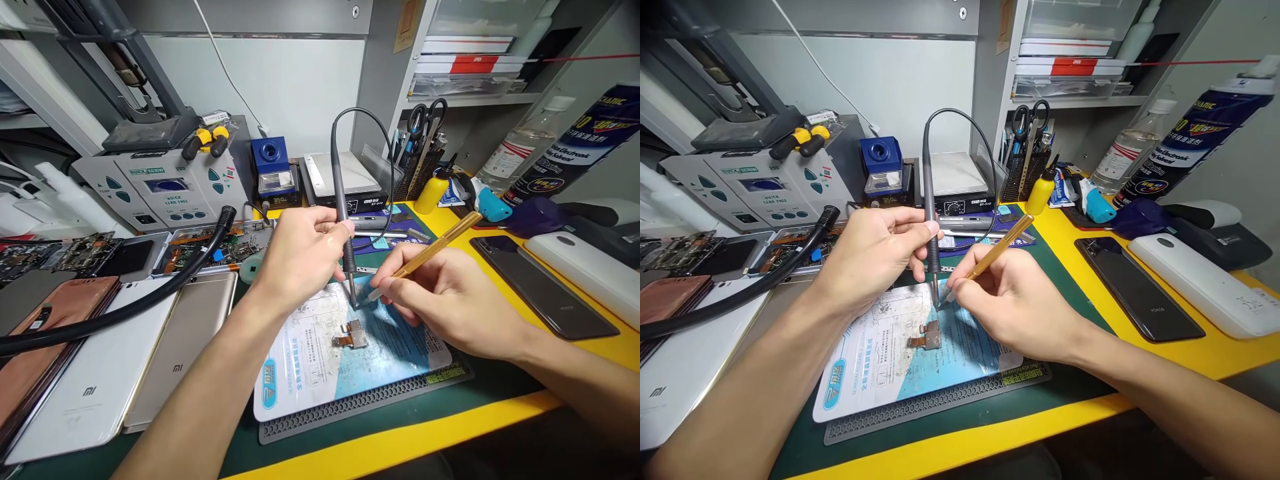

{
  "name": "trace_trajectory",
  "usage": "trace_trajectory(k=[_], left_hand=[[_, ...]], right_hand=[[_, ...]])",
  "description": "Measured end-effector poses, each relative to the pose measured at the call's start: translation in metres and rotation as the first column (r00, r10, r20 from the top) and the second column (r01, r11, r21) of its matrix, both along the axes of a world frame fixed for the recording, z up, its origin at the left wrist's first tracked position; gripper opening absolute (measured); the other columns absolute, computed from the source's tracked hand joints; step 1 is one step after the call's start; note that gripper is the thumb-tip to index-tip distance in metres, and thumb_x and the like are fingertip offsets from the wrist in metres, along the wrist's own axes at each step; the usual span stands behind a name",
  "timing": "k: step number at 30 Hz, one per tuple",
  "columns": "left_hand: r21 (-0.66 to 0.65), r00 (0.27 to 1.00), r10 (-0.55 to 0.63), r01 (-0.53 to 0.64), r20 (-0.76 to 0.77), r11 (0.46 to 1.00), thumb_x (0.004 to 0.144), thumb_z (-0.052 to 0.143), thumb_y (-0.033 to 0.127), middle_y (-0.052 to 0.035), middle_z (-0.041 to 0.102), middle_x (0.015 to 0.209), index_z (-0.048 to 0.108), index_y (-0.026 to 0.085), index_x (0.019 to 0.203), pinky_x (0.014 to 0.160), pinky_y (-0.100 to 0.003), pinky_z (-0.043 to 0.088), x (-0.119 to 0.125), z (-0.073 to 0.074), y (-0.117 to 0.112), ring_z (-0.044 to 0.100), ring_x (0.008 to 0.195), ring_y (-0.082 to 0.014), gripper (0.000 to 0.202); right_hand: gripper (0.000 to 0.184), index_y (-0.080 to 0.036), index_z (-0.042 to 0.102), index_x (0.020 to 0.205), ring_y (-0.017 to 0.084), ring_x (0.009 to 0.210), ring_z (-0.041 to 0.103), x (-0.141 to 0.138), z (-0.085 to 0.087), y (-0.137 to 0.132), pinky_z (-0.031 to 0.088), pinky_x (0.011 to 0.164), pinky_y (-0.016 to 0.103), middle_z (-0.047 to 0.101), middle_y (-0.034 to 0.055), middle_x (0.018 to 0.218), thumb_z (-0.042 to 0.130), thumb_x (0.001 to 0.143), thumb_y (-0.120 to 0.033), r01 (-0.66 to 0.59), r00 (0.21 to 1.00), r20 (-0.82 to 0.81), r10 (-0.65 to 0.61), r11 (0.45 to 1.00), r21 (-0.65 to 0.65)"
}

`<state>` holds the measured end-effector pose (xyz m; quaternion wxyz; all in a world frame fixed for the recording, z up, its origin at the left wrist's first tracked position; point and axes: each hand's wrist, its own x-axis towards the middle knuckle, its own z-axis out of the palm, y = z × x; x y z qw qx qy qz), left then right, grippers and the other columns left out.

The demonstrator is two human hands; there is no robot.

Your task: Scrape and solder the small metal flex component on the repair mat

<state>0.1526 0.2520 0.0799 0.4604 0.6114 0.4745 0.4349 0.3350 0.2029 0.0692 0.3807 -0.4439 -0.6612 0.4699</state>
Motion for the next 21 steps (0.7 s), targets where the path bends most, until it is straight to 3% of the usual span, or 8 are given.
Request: trace_trajectory(k=[16, 21], left_hand=[[0.019, 0.998, -0.029, 0.03, -0.056, 0.999, 0.093, 0.062, 0.014, 0.0057, 0.055, 0.056, 0.067, 0.014, 0.075, 0.036, -0.017, 0.042, -0.0002, 0.0022, -0.0027, 0.062, 0.039, -0.0094, 0.019], [0.013, 0.997, -0.033, 0.033, -0.063, 0.999, 0.094, 0.061, 0.013, 0.0061, 0.055, 0.056, 0.069, 0.013, 0.076, 0.036, -0.016, 0.042, 0.0016, 0.0044, -0.0036, 0.062, 0.039, -0.0089, 0.02]], right_hand=[[0.006, -0.016, 0.064, 0.08, 0.009, 0.048, 0.049, -0.0015, 0.0043, -0.0009, 0.034, 0.042, 0.02, 0.058, -0.0018, 0.063, 0.065, 0.085, -0.019, -0.028, 0.998, 0.063, 0.025, 0.999, 0.038], [0.012, -0.016, 0.064, 0.082, 0.01, 0.049, 0.049, -0.0008, 0.0025, 0.0011, 0.037, 0.044, 0.022, 0.057, -0.0017, 0.064, 0.062, 0.091, -0.022, -0.042, 0.998, 0.05, 0.041, 0.999, 0.033]])
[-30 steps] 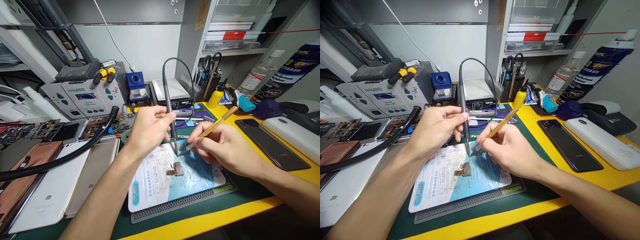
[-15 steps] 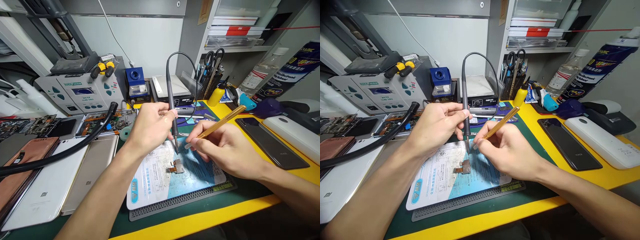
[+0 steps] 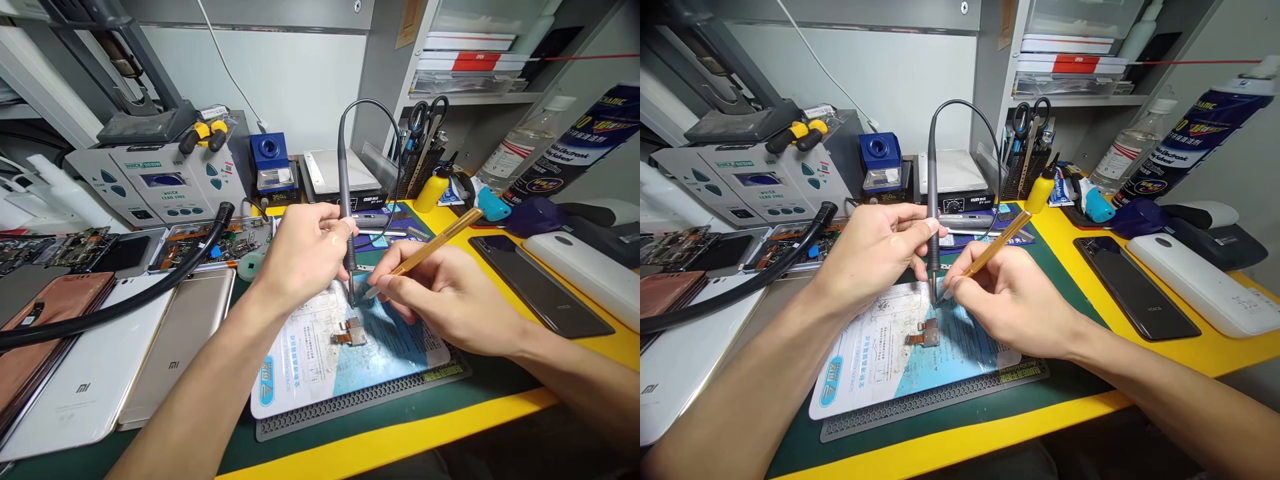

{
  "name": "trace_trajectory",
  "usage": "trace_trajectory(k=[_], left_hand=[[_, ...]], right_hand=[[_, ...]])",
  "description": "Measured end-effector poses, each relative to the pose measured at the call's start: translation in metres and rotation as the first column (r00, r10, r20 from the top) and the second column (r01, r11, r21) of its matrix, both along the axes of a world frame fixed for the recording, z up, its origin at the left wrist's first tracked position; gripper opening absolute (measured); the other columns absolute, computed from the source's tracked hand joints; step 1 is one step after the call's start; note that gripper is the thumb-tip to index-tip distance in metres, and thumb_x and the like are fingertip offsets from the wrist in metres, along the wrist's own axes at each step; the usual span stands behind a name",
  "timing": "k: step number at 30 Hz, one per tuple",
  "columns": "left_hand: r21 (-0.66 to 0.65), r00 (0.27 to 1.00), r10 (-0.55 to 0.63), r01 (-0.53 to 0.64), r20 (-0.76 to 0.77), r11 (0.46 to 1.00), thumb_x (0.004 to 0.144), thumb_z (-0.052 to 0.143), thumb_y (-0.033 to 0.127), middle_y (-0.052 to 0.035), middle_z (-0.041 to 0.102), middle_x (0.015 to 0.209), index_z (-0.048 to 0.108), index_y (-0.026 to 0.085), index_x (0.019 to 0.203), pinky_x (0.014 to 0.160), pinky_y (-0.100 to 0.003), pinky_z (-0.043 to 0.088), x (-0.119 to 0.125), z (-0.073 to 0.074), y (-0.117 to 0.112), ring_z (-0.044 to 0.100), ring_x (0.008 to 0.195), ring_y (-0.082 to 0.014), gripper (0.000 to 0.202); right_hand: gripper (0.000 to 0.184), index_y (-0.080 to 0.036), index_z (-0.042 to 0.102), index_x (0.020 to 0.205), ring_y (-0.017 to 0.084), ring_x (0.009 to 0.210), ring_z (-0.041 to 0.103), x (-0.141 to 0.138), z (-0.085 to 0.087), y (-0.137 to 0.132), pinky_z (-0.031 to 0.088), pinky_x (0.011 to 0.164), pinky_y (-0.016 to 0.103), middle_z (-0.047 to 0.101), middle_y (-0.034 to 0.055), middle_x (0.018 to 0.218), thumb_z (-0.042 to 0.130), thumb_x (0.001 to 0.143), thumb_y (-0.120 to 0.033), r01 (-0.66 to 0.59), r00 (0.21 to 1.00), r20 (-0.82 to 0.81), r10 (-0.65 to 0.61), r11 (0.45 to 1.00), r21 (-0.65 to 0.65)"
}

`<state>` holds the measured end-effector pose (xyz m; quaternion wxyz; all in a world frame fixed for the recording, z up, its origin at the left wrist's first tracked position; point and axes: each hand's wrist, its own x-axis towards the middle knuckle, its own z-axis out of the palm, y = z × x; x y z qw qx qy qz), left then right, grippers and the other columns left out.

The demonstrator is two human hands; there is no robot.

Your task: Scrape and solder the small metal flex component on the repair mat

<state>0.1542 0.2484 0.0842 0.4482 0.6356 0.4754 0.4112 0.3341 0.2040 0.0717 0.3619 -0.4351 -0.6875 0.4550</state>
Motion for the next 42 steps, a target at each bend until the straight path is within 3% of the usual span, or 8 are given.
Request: trace_trajectory(k=[27, 38, 42], left_hand=[[-0.008, 1.0, 0.004, -0.004, 0.015, 1.0, 0.094, 0.059, 0.015, 0.0058, 0.055, 0.056, 0.06, 0.016, 0.07, 0.035, -0.018, 0.043, -0.0003, -0.0022, 0.0019, 0.062, 0.038, -0.0109, 0.024], [0.007, 1.0, -0.005, 0.005, 0.019, 1.0, 0.094, 0.057, 0.014, 0.006, 0.053, 0.058, 0.054, 0.018, 0.065, 0.036, -0.018, 0.042, 0.0005, -0.004, 0.0023, 0.063, 0.039, -0.0102, 0.029], [0.01, 1.0, -0.001, 0.001, 0.02, 1.0, 0.094, 0.058, 0.017, 0.0061, 0.052, 0.057, 0.057, 0.018, 0.068, 0.037, -0.019, 0.043, 0.0, -0.0053, 0.0015, 0.063, 0.039, -0.0107, 0.026]], right_hand=[[0.01, -0.016, 0.064, 0.08, 0.009, 0.049, 0.05, -0.0007, -0.0023, -0.0015, 0.036, 0.044, 0.021, 0.058, -0.0021, 0.063, 0.063, 0.089, -0.02, 0.007, 0.999, 0.032, -0.008, 1.0, 0.016], [0.011, -0.016, 0.066, 0.079, 0.009, 0.049, 0.053, -0.0022, -0.0003, -0.0008, 0.038, 0.044, 0.021, 0.06, -0.002, 0.066, 0.063, 0.089, -0.019, 0.024, 0.999, 0.026, -0.027, 0.995, 0.096], [0.011, -0.016, 0.065, 0.079, 0.01, 0.049, 0.052, -0.0029, -0.0006, -0.0011, 0.037, 0.043, 0.022, 0.06, -0.0016, 0.064, 0.064, 0.088, -0.021, 0.023, 0.998, 0.057, -0.026, 0.998, 0.058]])
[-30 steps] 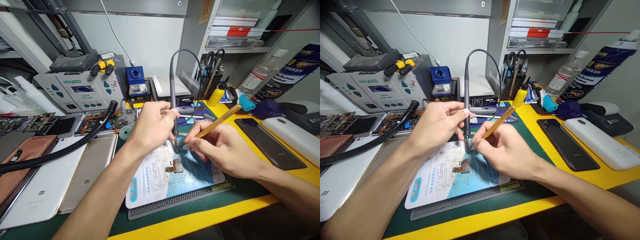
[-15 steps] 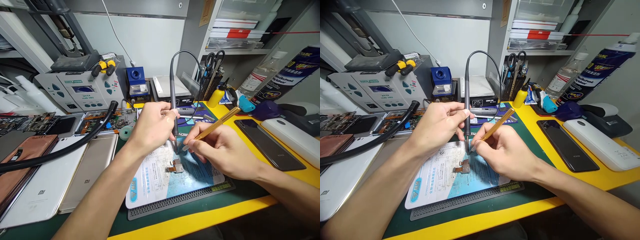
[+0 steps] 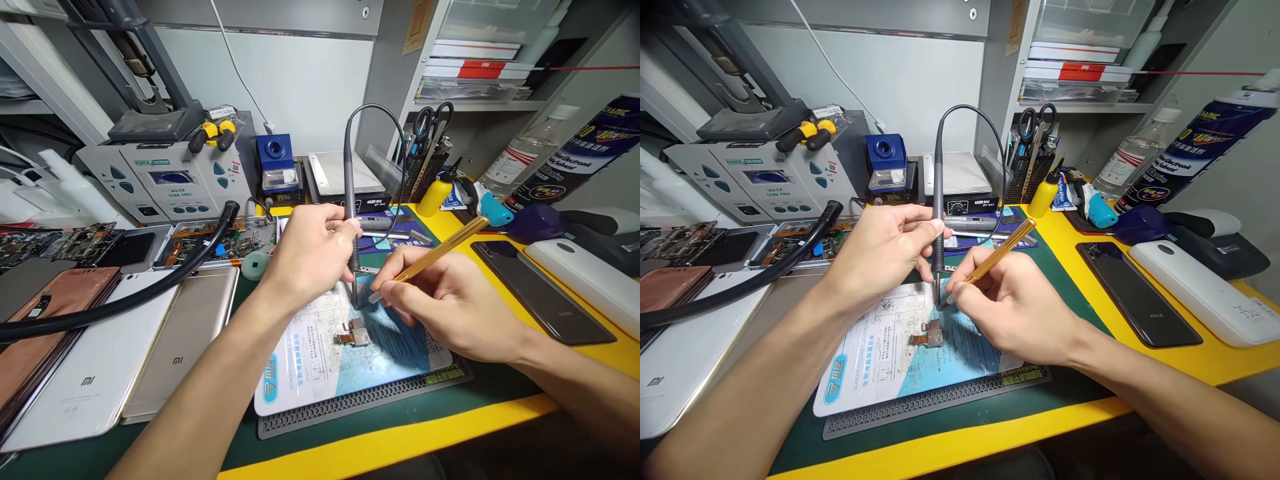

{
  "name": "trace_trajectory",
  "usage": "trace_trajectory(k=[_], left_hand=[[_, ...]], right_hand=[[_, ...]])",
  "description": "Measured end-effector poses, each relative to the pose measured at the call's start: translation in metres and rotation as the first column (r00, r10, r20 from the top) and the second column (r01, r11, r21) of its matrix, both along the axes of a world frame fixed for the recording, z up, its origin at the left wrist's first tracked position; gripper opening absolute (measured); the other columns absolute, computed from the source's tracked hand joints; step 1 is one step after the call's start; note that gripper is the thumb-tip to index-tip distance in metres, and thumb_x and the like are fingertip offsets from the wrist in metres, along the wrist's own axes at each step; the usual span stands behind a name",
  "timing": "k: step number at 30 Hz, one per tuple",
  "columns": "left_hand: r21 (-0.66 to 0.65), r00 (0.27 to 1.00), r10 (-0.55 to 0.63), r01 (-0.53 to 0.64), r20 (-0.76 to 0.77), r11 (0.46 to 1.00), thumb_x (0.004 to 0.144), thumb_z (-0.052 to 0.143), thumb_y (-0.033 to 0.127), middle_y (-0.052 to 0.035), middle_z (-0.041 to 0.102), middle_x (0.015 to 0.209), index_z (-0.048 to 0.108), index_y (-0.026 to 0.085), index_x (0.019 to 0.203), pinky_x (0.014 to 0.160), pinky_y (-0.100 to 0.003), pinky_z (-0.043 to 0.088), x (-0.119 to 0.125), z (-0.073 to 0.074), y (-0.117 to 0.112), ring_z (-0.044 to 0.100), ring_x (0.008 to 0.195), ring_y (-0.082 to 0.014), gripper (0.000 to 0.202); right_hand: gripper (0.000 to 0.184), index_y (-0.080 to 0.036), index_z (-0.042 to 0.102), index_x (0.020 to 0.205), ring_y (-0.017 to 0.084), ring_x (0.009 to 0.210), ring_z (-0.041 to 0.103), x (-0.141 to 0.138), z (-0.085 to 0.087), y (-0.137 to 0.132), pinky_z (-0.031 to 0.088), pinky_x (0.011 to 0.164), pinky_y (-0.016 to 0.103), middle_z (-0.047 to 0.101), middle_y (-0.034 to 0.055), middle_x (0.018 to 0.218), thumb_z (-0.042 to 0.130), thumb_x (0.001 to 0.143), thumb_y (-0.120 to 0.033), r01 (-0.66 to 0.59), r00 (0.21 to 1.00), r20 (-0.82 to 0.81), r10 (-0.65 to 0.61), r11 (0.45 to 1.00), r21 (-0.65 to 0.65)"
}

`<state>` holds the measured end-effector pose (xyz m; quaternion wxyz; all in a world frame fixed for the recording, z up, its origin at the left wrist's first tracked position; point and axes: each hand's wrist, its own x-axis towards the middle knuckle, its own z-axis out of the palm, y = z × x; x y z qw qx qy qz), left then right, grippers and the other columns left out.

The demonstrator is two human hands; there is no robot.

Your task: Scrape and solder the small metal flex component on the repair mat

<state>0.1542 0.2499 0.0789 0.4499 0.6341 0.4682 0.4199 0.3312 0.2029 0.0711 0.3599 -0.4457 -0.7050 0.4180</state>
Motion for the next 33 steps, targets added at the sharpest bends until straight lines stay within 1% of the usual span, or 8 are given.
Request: trace_trajectory(k=[5, 7, 11, 15, 22, 25, 28, 33], left_hand=[[-0.004, 1.0, 0.027, -0.027, -0.008, 1.0, 0.093, 0.061, 0.018, 0.0057, 0.053, 0.056, 0.062, 0.018, 0.073, 0.037, -0.02, 0.043, 0.0005, 0.0, -0.0001, 0.064, 0.04, -0.0118, 0.02], [-0.023, 0.999, 0.042, -0.042, -0.008, 0.999, 0.093, 0.062, 0.018, 0.0058, 0.054, 0.056, 0.062, 0.017, 0.074, 0.037, -0.02, 0.043, 0.0011, 0.0008, -0.0002, 0.064, 0.04, -0.0119, 0.02], [-0.04, 0.999, 0.053, -0.053, -0.003, 0.998, 0.093, 0.063, 0.019, 0.0063, 0.054, 0.055, 0.062, 0.017, 0.076, 0.036, -0.02, 0.043, 0.002, 0.001, -0.0005, 0.064, 0.04, -0.0126, 0.017], [-0.039, 0.999, 0.048, -0.047, 0.011, 0.998, 0.093, 0.063, 0.018, 0.006, 0.056, 0.056, 0.062, 0.017, 0.078, 0.036, -0.021, 0.042, 0.0026, 0.0002, -0.0007, 0.065, 0.04, -0.0131, 0.014], [-0.053, 0.998, 0.063, -0.063, 0.013, 0.997, 0.092, 0.063, 0.016, 0.0071, 0.053, 0.054, 0.06, 0.018, 0.074, 0.037, -0.02, 0.042, 0.0033, 0.0019, -0.0005, 0.063, 0.038, -0.0117, 0.018], [-0.049, 0.997, 0.071, -0.07, 0.019, 0.996, 0.092, 0.064, 0.017, 0.007, 0.054, 0.055, 0.061, 0.017, 0.075, 0.037, -0.021, 0.042, 0.0037, 0.0009, -0.0001, 0.063, 0.038, -0.0118, 0.017], [-0.051, 0.997, 0.075, -0.074, 0.026, 0.996, 0.091, 0.065, 0.017, 0.0068, 0.054, 0.054, 0.06, 0.018, 0.074, 0.037, -0.021, 0.043, 0.0041, -0.0006, 0.0001, 0.062, 0.038, -0.0117, 0.017], [-0.064, 0.994, 0.095, -0.092, 0.044, 0.994, 0.09, 0.068, 0.019, 0.0069, 0.057, 0.055, 0.063, 0.017, 0.081, 0.035, -0.021, 0.044, 0.0041, -0.0019, 0.0006, 0.061, 0.036, -0.012, 0.01]], right_hand=[[0.011, -0.016, 0.065, 0.08, 0.01, 0.048, 0.051, -0.0002, -0.0005, -0.001, 0.036, 0.043, 0.022, 0.06, -0.0009, 0.064, 0.065, 0.089, -0.022, 0.013, 1.0, 0.007, -0.013, 1.0, 0.012], [0.011, -0.016, 0.065, 0.079, 0.01, 0.048, 0.05, -0.0005, -0.0003, -0.001, 0.035, 0.042, 0.021, 0.059, -0.0015, 0.063, 0.065, 0.089, -0.022, 0.007, 1.0, 0.018, -0.007, 1.0, 0.011], [0.012, -0.016, 0.066, 0.077, 0.009, 0.049, 0.05, -0.0012, 0.0002, 0.0002, 0.039, 0.045, 0.021, 0.058, -0.0022, 0.063, 0.065, 0.089, -0.02, 0.005, 1.0, -0.013, -0.004, 0.999, 0.05], [0.009, -0.017, 0.065, 0.079, 0.01, 0.047, 0.047, -0.0005, 0.0002, -0.0007, 0.036, 0.043, 0.022, 0.055, -0.0031, 0.059, 0.064, 0.087, -0.021, 0.008, 1.0, 0.007, -0.008, 1.0, 0.022], [0.009, -0.017, 0.065, 0.079, 0.009, 0.048, 0.045, 0.0008, 0.0002, -0.0026, 0.036, 0.042, 0.022, 0.055, -0.0029, 0.06, 0.065, 0.087, -0.021, 0.003, 1.0, 0.02, -0.004, 1.0, 0.031], [0.01, -0.017, 0.065, 0.078, 0.01, 0.049, 0.047, 0.001, 0.0, -0.0026, 0.038, 0.044, 0.022, 0.056, -0.0027, 0.061, 0.065, 0.087, -0.021, 0.008, 1.0, 0.002, -0.008, 0.999, 0.039], [0.009, -0.017, 0.065, 0.078, 0.009, 0.049, 0.046, 0.0005, -0.0001, -0.0031, 0.037, 0.043, 0.022, 0.056, -0.0027, 0.061, 0.065, 0.087, -0.019, -0.004, 1.0, 0.015, 0.003, 1.0, 0.031], [0.01, -0.017, 0.065, 0.077, 0.009, 0.048, 0.047, -0.0002, 0.0006, -0.0042, 0.038, 0.043, 0.021, 0.056, -0.0028, 0.061, 0.065, 0.087, -0.021, 0.008, 1.0, 0.003, -0.008, 0.999, 0.043]])
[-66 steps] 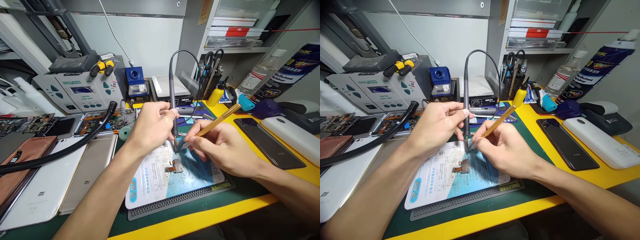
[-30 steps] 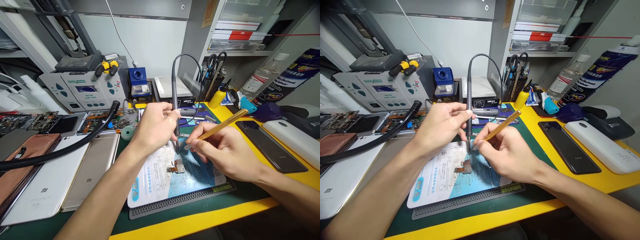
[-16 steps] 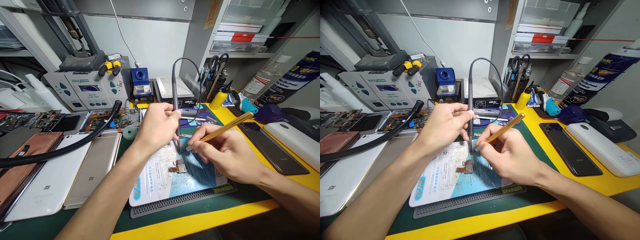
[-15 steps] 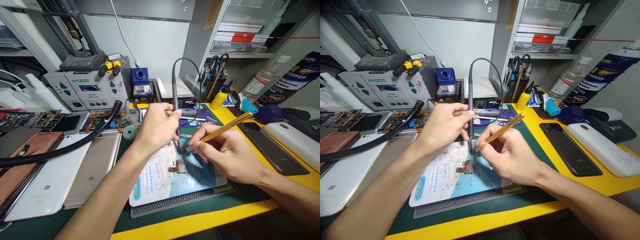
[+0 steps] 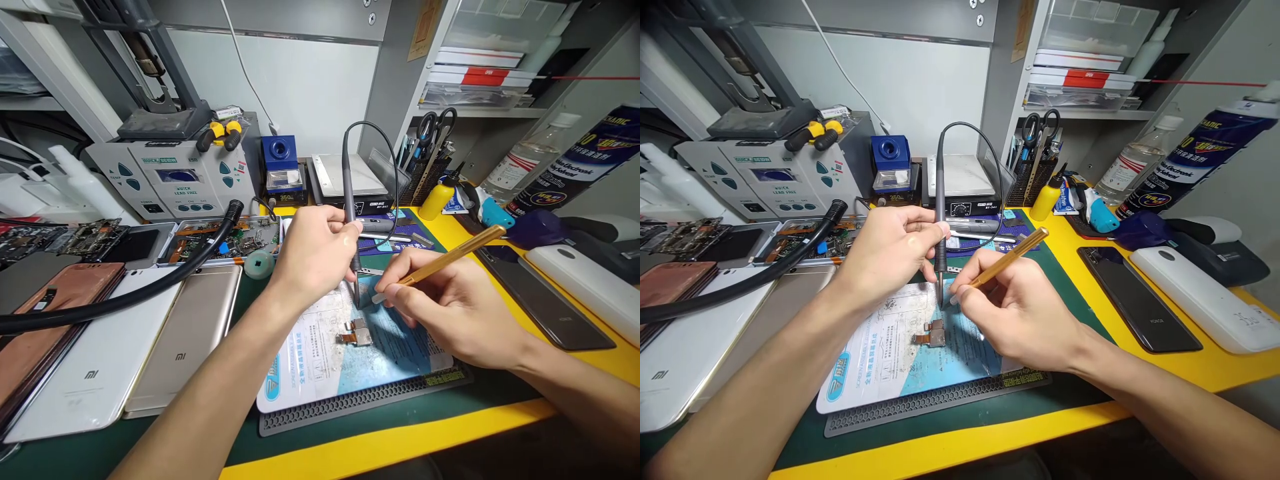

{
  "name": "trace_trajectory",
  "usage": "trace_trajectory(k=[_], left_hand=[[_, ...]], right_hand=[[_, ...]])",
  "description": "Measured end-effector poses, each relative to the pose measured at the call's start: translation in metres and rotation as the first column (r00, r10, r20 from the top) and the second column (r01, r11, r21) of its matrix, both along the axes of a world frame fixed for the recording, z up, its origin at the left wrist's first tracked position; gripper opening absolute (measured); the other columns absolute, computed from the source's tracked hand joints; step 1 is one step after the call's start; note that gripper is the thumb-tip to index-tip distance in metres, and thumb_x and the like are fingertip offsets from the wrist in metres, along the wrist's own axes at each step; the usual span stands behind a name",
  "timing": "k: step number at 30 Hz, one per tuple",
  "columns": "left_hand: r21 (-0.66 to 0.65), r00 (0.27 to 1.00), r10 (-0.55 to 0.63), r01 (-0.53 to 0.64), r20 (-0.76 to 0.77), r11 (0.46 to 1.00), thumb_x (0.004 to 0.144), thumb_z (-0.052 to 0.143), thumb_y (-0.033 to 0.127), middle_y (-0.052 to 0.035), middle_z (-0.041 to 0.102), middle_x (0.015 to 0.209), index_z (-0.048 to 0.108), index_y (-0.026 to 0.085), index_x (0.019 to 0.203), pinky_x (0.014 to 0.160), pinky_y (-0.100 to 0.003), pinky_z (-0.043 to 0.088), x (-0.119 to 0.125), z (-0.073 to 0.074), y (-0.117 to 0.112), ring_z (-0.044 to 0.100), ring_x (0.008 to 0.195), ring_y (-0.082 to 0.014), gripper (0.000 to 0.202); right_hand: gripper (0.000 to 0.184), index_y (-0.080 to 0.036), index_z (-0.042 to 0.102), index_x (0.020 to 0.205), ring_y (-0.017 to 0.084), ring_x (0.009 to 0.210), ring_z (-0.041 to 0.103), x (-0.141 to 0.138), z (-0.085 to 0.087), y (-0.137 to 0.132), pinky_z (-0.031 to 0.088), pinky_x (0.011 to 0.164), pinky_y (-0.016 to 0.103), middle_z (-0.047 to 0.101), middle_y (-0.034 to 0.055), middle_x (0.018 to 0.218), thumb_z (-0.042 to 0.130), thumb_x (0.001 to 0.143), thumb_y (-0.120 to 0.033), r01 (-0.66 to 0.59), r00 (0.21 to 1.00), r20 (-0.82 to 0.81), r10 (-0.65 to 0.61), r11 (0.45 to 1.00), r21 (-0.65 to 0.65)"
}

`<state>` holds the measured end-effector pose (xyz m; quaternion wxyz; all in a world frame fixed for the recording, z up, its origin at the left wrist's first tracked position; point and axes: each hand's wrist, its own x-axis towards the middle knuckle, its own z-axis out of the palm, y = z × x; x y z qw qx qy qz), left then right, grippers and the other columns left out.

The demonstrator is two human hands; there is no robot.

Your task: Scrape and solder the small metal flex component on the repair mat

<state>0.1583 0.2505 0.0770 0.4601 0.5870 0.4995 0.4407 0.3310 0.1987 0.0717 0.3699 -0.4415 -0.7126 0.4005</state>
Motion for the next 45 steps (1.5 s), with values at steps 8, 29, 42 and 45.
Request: trace_trajectory(k=[8, 29, 42, 45], left_hand=[[-0.001, 1.0, 0.013, -0.013, 0.007, 1.0, 0.09, 0.069, 0.017, 0.0063, 0.059, 0.058, 0.064, 0.016, 0.081, 0.034, -0.018, 0.044, 0.001, 0.002, -0.002, 0.059, 0.036, -0.0099, 0.011], [0.033, 0.995, 0.082, -0.08, -0.063, 0.996, 0.085, 0.077, 0.024, 0.0055, 0.064, 0.065, 0.062, 0.019, 0.085, 0.031, -0.02, 0.041, 0.003, -0.003, 0.001, 0.06, 0.035, -0.0115, 0.016], [0.057, 0.99, 0.118, -0.113, -0.078, 0.992, 0.084, 0.077, 0.024, 0.0013, 0.072, 0.076, 0.063, 0.018, 0.087, 0.029, -0.021, 0.037, 0.005, -0.002, -0.001, 0.058, 0.035, -0.01, 0.016], [0.07, 0.992, 0.104, -0.1, -0.064, 0.993, 0.084, 0.076, 0.024, 0.0022, 0.071, 0.072, 0.063, 0.018, 0.084, 0.031, -0.022, 0.036, 0.005, -0.003, -0.001, 0.058, 0.033, -0.0105, 0.014]], right_hand=[[0.011, -0.017, 0.067, 0.076, 0.011, 0.048, 0.05, 0.0, 0.002, 0.001, 0.038, 0.044, 0.024, 0.057, -0.0016, 0.06, 0.066, 0.086, -0.022, 0.043, 0.999, 0.013, -0.043, 0.999, 0.023], [0.011, -0.021, 0.063, 0.077, 0.013, 0.054, 0.052, 0.001, 0.0, -0.007, 0.041, 0.045, 0.026, 0.06, 0.0013, 0.066, 0.064, 0.088, -0.02, -0.009, 0.991, 0.133, -0.02, 0.976, 0.217], [0.014, -0.019, 0.058, 0.089, 0.014, 0.061, 0.054, 0.002, -0.009, -0.007, 0.043, 0.056, 0.031, 0.06, 0.0021, 0.073, 0.058, 0.089, -0.005, -0.205, 0.967, 0.231, 0.104, 0.857, 0.473], [0.016, -0.02, 0.057, 0.089, 0.014, 0.061, 0.054, 0.001, -0.009, -0.008, 0.042, 0.057, 0.031, 0.06, 0.0016, 0.073, 0.058, 0.09, -0.004, -0.209, 0.967, 0.229, 0.109, 0.855, 0.475]])
